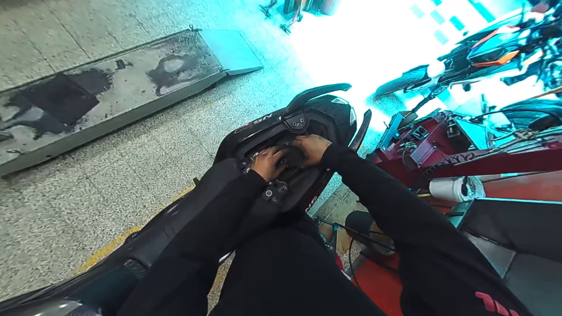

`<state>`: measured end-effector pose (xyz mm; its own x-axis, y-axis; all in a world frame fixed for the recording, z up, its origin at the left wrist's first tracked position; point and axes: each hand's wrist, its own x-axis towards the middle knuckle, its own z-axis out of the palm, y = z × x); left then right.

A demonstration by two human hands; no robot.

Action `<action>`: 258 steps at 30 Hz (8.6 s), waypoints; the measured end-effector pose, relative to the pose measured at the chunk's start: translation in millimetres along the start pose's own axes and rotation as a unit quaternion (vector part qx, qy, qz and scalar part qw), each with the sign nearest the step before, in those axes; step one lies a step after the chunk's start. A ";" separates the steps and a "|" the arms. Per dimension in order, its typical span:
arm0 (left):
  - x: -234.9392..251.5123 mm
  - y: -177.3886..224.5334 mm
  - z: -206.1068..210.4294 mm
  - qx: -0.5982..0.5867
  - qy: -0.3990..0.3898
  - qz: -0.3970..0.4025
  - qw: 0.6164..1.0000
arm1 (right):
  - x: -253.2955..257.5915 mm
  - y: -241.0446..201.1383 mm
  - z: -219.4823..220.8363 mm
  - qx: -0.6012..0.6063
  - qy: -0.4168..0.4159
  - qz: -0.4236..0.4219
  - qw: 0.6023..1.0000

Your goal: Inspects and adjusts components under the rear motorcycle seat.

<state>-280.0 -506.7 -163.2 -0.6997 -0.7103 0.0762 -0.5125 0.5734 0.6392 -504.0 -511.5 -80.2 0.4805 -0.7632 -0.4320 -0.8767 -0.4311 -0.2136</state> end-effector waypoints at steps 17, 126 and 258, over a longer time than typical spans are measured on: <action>21.3 9.9 -17.9 0.067 -0.114 -0.007 0.991 | 10.3 -34.6 -1.2 -0.051 -0.023 0.075 0.996; 2.9 18.8 -5.3 0.080 -0.026 -0.108 0.991 | 17.3 -19.3 18.0 0.009 0.012 -0.033 0.999; -15.2 15.2 -12.2 0.219 -0.125 0.009 0.968 | -6.5 -114.9 55.2 0.309 0.158 0.318 0.882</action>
<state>-271.1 -492.3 -145.4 -0.7812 -0.6088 -0.1385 -0.6223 0.7416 0.2503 -407.6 -430.4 -101.2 -0.2169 -0.8943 -0.3914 -0.7691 0.4034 -0.4957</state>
